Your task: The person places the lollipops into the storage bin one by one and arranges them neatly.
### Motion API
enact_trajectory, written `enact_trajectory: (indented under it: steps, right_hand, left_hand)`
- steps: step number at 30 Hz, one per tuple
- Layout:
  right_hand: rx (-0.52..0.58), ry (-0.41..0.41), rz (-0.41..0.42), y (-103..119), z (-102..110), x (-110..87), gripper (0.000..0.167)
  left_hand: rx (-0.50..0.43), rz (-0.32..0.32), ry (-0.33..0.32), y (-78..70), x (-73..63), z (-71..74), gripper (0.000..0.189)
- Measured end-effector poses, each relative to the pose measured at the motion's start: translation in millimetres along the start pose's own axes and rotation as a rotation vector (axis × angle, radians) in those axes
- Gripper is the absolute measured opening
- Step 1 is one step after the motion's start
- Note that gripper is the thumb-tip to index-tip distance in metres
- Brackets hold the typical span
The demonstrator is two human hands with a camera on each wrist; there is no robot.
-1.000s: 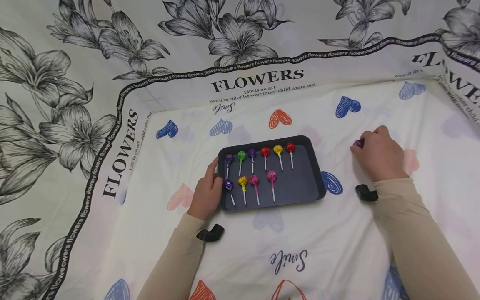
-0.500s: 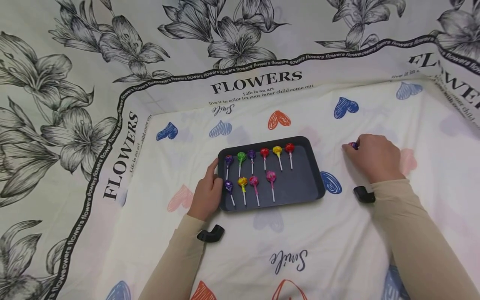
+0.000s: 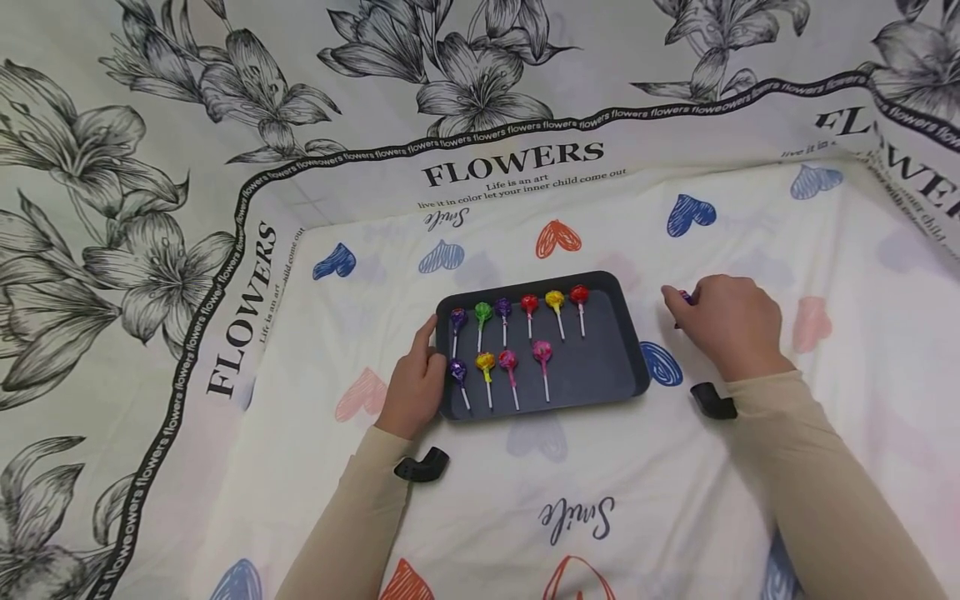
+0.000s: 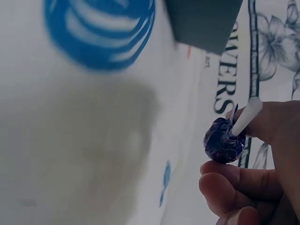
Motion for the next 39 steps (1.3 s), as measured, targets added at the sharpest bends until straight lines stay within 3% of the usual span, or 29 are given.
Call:
enact_trajectory:
  steps: [6,15,30,39]
  right_hand:
    - [-0.001,-0.032,0.046,30,2,-10.7,0.058]
    - [0.001,0.026,0.133,76,-10,-20.1,0.053]
    - [-0.031,0.107,0.193,100,-45,-30.0,0.048]
    - [-0.059,0.105,0.216,112,-57,-32.8,0.047]
  left_hand:
    - [0.0,-0.002,0.006,0.0,0.6,0.2,0.064]
    - [-0.004,0.001,0.005,0.9,0.6,1.5,0.064]
    - [0.016,-0.008,0.019,3.3,-1.1,0.3,0.066]
    - [0.004,-0.014,0.008,2.1,0.1,1.4,0.065]
Point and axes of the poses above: each hand's wrist, its own x-axis towards the middle knuckle, its own z-axis out of the back of the hand, y = z × x, the point moved 7 cm from there along x, towards the middle knuckle, and after that the axes turned 2 degrees about z, right-handed, at the moved point
